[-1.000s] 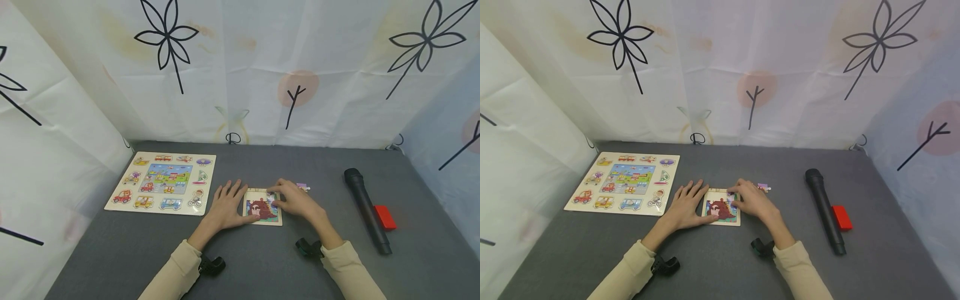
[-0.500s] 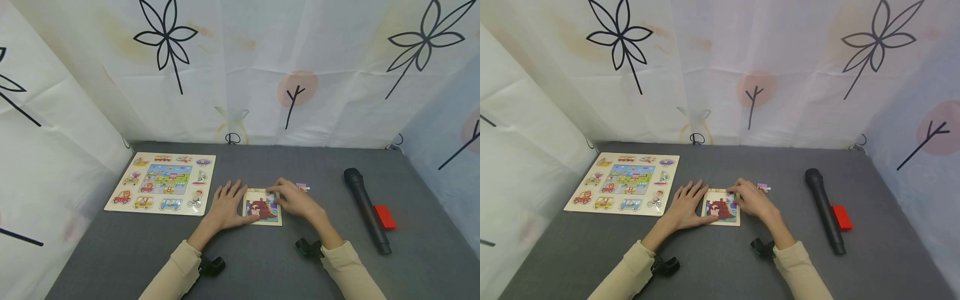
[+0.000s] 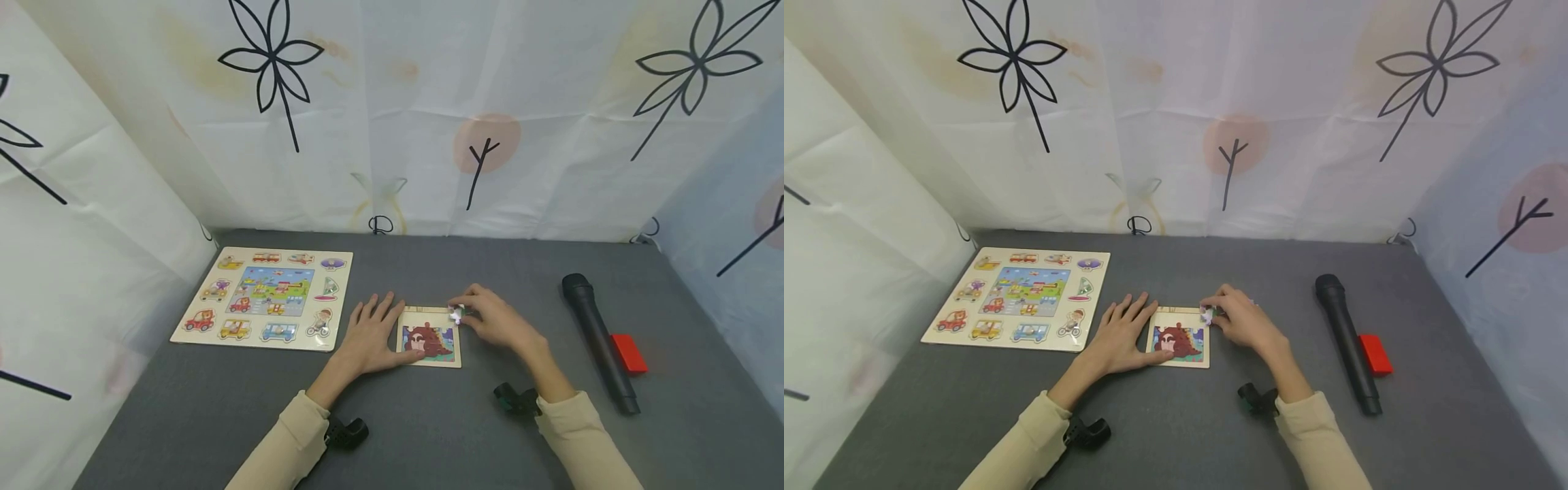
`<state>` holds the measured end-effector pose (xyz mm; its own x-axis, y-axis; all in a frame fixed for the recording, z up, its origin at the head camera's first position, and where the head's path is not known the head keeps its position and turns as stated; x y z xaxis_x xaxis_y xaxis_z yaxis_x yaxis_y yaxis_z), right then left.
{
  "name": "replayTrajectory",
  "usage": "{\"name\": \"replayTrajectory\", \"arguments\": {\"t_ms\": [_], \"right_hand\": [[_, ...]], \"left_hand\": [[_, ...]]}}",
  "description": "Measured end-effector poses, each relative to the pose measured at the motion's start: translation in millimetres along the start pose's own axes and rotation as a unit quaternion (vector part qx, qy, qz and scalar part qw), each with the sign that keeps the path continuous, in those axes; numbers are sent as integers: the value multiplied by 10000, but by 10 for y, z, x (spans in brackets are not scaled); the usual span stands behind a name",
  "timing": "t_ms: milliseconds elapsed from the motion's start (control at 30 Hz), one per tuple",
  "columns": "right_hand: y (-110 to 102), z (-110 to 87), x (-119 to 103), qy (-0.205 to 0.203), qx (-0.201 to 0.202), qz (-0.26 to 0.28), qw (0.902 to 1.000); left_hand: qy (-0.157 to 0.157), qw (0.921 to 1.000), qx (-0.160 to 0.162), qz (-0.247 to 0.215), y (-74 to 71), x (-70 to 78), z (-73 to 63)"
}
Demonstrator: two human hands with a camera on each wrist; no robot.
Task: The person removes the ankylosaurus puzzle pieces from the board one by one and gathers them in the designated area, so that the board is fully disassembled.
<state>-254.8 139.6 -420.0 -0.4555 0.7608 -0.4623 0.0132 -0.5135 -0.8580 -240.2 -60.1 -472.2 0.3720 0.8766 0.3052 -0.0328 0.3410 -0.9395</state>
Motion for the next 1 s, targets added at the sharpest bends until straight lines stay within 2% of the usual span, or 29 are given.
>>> {"name": "replayTrajectory", "arguments": {"t_ms": [233,633,1000], "right_hand": [[-114,-41,160,45,91,-32,9999],[-352,-151,495,381,232,-106,9989],[-512,-291,800,625,92,-309,9975]], "left_hand": [[-9,10000,27,-86,-9,-1,0],[-1,9999,73,-101,-15,2,4],[22,9998,133,-143,-30,12,-11]]}}
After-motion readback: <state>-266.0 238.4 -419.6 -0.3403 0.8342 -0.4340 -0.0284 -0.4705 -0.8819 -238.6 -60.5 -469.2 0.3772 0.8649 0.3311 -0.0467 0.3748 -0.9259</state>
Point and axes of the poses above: each hand's wrist, its own z-axis towards the middle knuckle, its own y-axis out of the palm, x = y × z, the point moved 8 cm from there along z, towards the middle knuckle, and after that the axes turned 12 degrees about x, right-handed, at the moved point
